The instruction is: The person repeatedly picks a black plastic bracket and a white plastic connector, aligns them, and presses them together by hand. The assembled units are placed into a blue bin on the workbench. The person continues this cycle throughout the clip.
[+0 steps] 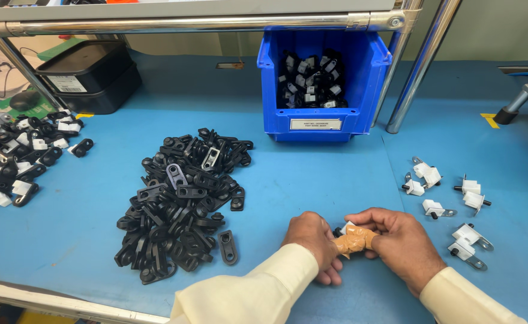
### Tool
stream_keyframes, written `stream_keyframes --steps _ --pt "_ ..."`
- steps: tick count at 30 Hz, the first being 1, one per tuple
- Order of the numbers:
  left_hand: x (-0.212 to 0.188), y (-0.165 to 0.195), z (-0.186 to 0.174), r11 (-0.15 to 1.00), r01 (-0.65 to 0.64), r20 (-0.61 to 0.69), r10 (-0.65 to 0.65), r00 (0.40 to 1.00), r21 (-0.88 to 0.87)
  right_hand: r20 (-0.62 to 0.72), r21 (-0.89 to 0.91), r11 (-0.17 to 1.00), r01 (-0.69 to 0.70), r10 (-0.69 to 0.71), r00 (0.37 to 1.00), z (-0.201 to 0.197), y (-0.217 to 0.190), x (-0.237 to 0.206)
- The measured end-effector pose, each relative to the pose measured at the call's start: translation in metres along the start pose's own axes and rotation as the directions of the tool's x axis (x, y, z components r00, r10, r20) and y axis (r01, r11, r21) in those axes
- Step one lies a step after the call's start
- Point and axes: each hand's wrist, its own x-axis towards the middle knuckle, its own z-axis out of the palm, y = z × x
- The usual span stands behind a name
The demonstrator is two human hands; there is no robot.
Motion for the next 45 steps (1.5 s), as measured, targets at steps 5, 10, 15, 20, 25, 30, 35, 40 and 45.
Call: stream_keyframes --steps 5,10,15,20,25,30,35,40,45 --pt "-0.001 -0.005 0.001 0.99 -0.009 0.061 0.018 0.998 -0.138 0.021 -0.05 0.998 -0.033 0.034 0.999 0.002 -0.006 0.0" --pt "-0.002 -0.003 0.003 0.967 0.08 0.019 -0.078 0.997 -0.24 0.06 -0.053 0.999 0.008 -0.005 0.998 0.002 -0.006 0.003" --pt "0.002 -0.001 0.003 0.969 0.071 -0.014 -0.077 0.997 -0.236 0.026 -0.433 0.851 0.299 -0.32 0.947 0.008 -0.011 -0.005" --pt "-0.003 -0.008 0.008 0.991 -0.06 -0.058 0.053 0.997 -0.122 0.014 -0.762 0.554 0.336 -0.504 0.863 0.018 -0.018 -0.013" --pt "-0.016 -0.008 0.026 0.972 -0.208 -0.213 0.228 0.95 0.114 -0.146 0.0 0.991 -0.131 0.13 0.981 0.015 -0.025 -0.002" --pt "-0.021 -0.005 0.021 0.992 -0.124 -0.16 0.122 0.98 -0.003 -0.157 0.083 0.987 -0.139 0.151 0.976 0.015 -0.018 -0.007" --pt "-0.02 -0.008 0.018 0.984 -0.065 -0.147 0.04 0.988 -0.169 -0.153 0.135 0.978 -0.161 0.181 0.972 0.016 -0.019 -0.016" --pt "-0.003 -0.017 0.016 0.953 -0.2 -0.078 0.187 0.979 -0.228 -0.134 0.177 0.975 -0.133 0.157 0.978 0.018 -0.027 -0.025" --pt "0.009 -0.028 0.01 0.807 -0.185 -0.045 0.193 0.98 -0.561 -0.103 0.307 0.93 -0.204 0.245 0.964 0.013 -0.033 -0.026"
